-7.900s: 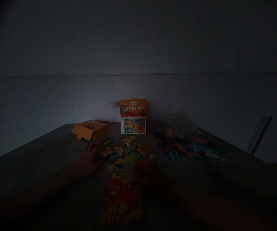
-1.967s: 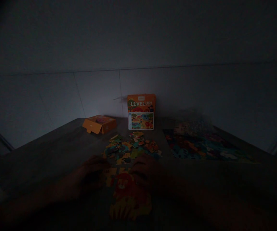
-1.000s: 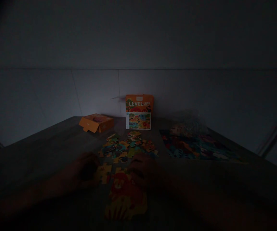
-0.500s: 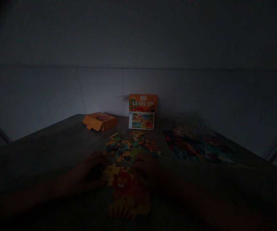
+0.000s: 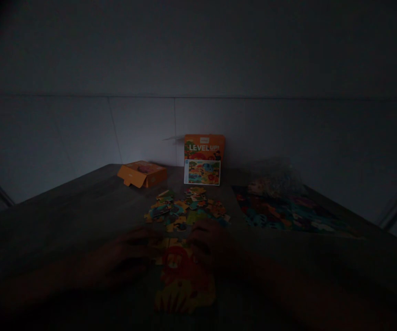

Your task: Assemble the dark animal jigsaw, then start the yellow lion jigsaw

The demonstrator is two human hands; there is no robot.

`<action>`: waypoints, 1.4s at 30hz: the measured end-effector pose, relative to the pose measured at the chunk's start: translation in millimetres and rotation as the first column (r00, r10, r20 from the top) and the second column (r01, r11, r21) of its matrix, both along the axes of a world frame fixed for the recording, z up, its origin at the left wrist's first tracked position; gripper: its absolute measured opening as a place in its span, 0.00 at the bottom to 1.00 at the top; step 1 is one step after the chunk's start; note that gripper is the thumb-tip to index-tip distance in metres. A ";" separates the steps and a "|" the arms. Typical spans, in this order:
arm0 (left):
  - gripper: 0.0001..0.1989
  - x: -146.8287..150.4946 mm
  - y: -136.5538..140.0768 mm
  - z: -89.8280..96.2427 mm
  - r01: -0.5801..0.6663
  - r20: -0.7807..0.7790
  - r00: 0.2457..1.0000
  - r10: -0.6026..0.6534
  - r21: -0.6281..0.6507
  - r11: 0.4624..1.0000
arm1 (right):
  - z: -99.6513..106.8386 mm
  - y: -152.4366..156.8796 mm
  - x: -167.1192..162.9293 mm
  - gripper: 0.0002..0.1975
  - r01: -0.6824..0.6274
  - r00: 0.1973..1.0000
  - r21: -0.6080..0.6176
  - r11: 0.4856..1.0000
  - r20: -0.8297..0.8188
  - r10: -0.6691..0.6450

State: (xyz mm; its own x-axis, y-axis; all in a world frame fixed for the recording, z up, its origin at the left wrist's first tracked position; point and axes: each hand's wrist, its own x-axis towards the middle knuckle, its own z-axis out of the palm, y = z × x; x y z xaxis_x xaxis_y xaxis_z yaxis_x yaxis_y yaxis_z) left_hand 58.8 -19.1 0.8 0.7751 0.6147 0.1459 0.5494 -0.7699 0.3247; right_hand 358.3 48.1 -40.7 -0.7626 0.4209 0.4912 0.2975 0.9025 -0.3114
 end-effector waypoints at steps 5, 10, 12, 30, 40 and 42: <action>0.21 2.9 -0.4 2.8 -0.003 0.018 1.000 0.004 -0.016 1.000 | -0.7 -0.9 0.9 0.09 -0.004 1.000 -0.062 0.998 -0.031 0.002; 0.20 3.1 0.2 1.3 0.001 0.056 0.998 0.000 -0.027 1.000 | 0.5 -1.6 1.1 0.09 0.000 1.000 -0.084 0.996 -0.007 -0.001; 0.20 2.3 0.6 0.3 0.007 0.060 0.998 -0.005 -0.026 1.000 | 0.3 -1.0 1.2 0.09 0.004 1.000 -0.090 0.996 0.000 -0.004; 0.21 2.6 0.7 1.0 0.017 0.056 0.998 -0.017 -0.009 1.000 | 1.7 -1.7 1.6 0.09 0.008 1.000 -0.080 0.997 0.008 -0.007; 0.27 -1.2 1.2 -1.1 0.051 -0.046 0.998 -0.050 0.028 0.998 | 4.0 -3.7 1.0 0.09 0.020 0.999 -0.061 0.998 0.027 -0.018; 0.28 -1.0 1.4 0.0 0.091 -0.067 0.994 -0.090 0.011 0.996 | 2.6 -2.8 1.3 0.09 0.014 1.000 -0.056 0.998 0.024 -0.013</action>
